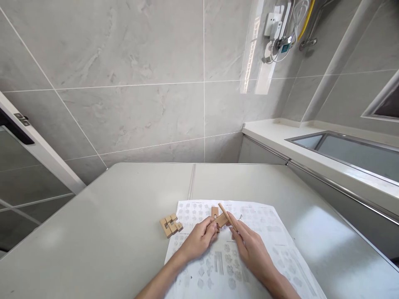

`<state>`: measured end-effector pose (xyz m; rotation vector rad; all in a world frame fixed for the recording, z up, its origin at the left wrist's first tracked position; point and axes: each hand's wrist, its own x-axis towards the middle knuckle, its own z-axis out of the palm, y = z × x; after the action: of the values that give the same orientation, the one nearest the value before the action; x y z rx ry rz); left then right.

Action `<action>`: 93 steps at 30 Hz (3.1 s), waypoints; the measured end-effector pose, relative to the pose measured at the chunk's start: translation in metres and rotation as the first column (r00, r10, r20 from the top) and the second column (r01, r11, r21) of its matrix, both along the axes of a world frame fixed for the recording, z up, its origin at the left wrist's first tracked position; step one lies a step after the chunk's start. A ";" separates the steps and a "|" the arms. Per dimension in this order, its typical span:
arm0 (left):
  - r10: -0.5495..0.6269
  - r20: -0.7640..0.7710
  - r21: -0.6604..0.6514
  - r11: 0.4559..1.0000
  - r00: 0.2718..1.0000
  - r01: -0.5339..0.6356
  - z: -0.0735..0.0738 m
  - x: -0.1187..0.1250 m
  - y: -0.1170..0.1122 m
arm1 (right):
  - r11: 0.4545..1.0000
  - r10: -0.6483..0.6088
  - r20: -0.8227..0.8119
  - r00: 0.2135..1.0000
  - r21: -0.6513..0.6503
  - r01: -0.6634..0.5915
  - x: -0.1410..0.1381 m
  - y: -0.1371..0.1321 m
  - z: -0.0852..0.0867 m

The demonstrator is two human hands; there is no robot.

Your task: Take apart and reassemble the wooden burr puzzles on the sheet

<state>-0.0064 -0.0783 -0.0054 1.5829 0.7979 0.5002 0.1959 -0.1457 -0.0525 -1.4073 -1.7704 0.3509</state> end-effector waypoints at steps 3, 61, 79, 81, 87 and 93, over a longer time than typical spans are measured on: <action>-0.013 -0.003 -0.002 1.000 1.000 0.013 0.001 -0.001 0.000 | 1.000 0.009 0.001 1.000 0.011 -0.009 0.001 0.000 -0.001; 0.059 0.018 0.047 0.997 0.998 -0.059 -0.002 0.003 -0.005 | 0.980 0.192 -0.081 0.978 -0.038 -0.196 -0.012 -0.005 -0.001; 0.387 0.355 -0.214 0.920 0.851 -0.329 -0.010 -0.009 0.015 | 0.985 0.123 -0.016 0.992 -0.119 -0.124 -0.002 0.043 0.001; 0.392 0.372 -0.248 0.915 0.841 -0.317 -0.010 -0.008 0.016 | 0.981 0.148 0.030 0.988 -0.131 -0.143 -0.003 0.043 -0.005; 0.380 0.375 -0.315 0.910 0.846 -0.270 -0.009 -0.008 0.016 | 0.984 0.165 0.030 0.986 -0.070 -0.163 -0.009 0.045 -0.005; 0.381 0.367 -0.308 0.911 0.848 -0.275 -0.006 -0.008 0.015 | 0.963 -0.050 -0.586 0.809 -0.242 -0.115 -0.001 0.044 0.009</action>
<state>-0.0147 -0.0631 -0.0109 1.0528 0.7652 0.9250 0.1945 -0.1013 -0.0440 -1.2586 -1.2566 0.9692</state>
